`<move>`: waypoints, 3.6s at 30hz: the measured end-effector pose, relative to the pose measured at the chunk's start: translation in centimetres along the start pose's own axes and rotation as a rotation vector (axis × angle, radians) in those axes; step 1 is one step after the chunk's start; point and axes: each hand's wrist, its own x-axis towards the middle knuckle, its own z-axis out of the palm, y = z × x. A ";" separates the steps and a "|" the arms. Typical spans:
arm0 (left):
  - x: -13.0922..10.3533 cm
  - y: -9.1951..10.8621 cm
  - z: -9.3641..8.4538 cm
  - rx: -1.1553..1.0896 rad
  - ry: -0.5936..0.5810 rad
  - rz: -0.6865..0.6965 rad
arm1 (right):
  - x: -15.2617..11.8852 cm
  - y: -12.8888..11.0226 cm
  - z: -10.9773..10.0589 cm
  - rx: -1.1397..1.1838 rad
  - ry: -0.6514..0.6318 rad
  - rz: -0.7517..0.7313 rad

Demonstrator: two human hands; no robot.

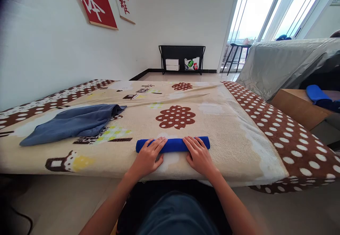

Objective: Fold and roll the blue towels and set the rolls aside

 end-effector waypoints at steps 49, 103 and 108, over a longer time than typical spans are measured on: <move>-3.9 -8.2 -1.4 -0.173 -0.033 -0.084 | -2.5 8.5 -2.8 0.233 -0.117 0.219; 3.4 4.1 -0.1 -1.039 -0.033 -0.463 | 18.0 -6.2 -17.7 0.608 0.388 0.144; 3.8 4.5 0.2 -1.070 0.033 -0.521 | 17.9 -7.3 -16.9 0.846 0.357 0.212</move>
